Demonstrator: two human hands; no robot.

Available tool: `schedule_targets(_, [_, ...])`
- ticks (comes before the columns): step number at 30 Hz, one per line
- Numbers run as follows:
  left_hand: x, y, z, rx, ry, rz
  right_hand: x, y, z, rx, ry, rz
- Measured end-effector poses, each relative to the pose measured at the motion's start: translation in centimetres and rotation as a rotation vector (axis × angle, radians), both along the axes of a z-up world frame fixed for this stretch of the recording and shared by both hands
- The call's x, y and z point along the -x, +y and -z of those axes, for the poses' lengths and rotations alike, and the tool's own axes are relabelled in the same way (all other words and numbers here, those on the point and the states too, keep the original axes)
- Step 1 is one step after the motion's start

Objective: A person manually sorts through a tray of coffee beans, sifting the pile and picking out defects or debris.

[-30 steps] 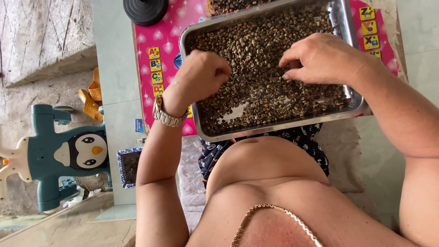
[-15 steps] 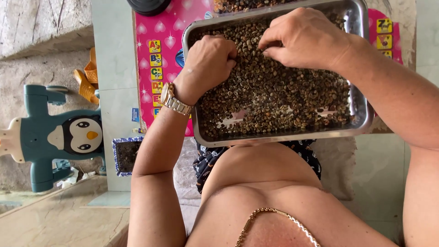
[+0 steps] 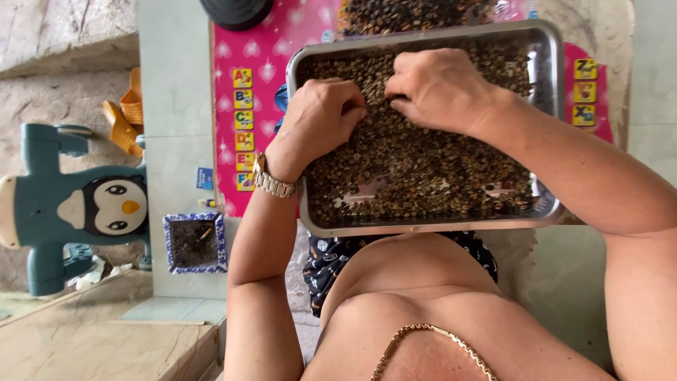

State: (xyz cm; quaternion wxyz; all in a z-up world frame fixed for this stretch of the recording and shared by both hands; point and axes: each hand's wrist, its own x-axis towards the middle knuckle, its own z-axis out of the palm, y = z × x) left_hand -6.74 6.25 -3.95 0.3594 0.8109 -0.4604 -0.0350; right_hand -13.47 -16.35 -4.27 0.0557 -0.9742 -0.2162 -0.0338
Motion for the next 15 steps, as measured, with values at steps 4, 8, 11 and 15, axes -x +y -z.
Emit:
schedule_targets(4, [-0.3,-0.1,-0.2,0.076,0.001,0.098,0.8,-0.2,-0.3,-0.049,-0.006,0.074])
schedule_targets(8, [-0.3,-0.1,0.1,0.117,0.002,0.123,1.6,0.1,-0.8,0.024,-0.004,0.088])
schedule_targets(11, [-0.2,0.2,0.0,0.188,0.009,0.111,1.2,0.8,-0.6,-0.038,0.054,0.074])
schedule_targets(15, [-0.5,0.2,0.6,0.177,0.017,0.099,1.1,1.6,-0.6,0.031,-0.02,0.095])
